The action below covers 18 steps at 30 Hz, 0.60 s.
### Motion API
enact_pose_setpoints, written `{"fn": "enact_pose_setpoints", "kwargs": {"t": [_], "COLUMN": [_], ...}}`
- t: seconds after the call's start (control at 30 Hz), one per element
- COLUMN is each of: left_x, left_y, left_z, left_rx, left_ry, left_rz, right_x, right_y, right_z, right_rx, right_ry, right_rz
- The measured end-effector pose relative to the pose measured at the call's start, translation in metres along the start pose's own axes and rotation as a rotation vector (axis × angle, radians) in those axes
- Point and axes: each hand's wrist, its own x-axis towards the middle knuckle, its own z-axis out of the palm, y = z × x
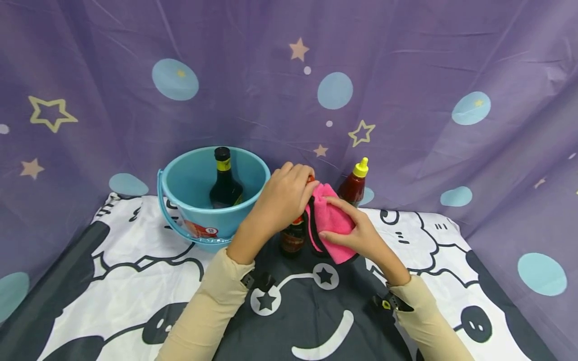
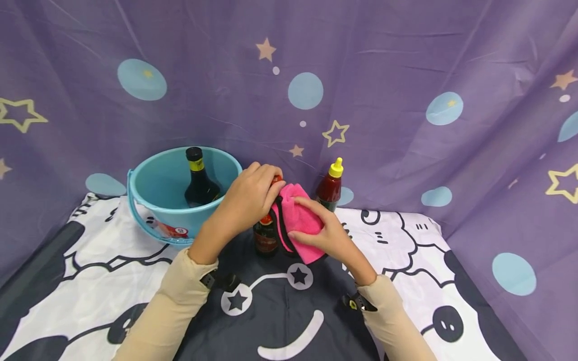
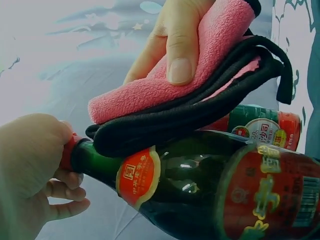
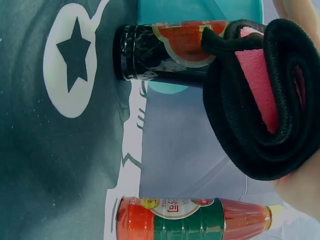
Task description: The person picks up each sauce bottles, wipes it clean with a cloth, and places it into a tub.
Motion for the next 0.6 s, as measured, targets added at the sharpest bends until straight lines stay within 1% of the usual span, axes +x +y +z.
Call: {"fn": "enact_pose_setpoints", "kwargs": {"t": [0.2, 0.43, 0.6], "left_x": [0.001, 0.0, -0.002], "left_y": [-0.002, -0.002, -0.003], "left_z": [-0.004, -0.007, -0.004], "left_rx": [-0.018, -0.029, -0.038], "left_ry": [0.003, -0.013, -0.003], "left_rz": [-0.017, -0.02, -0.018], "right_x": [0.001, 0.001, 0.0], "right_y": [0.002, 0.009, 0.016], "right_z": [-0.004, -0.006, -0.006], "right_rx": [-0.011, -0.001, 0.003], "right_ry": [-0.034, -0.138, -0.181], "right_rz": [0.015, 0.027, 0.034]}}
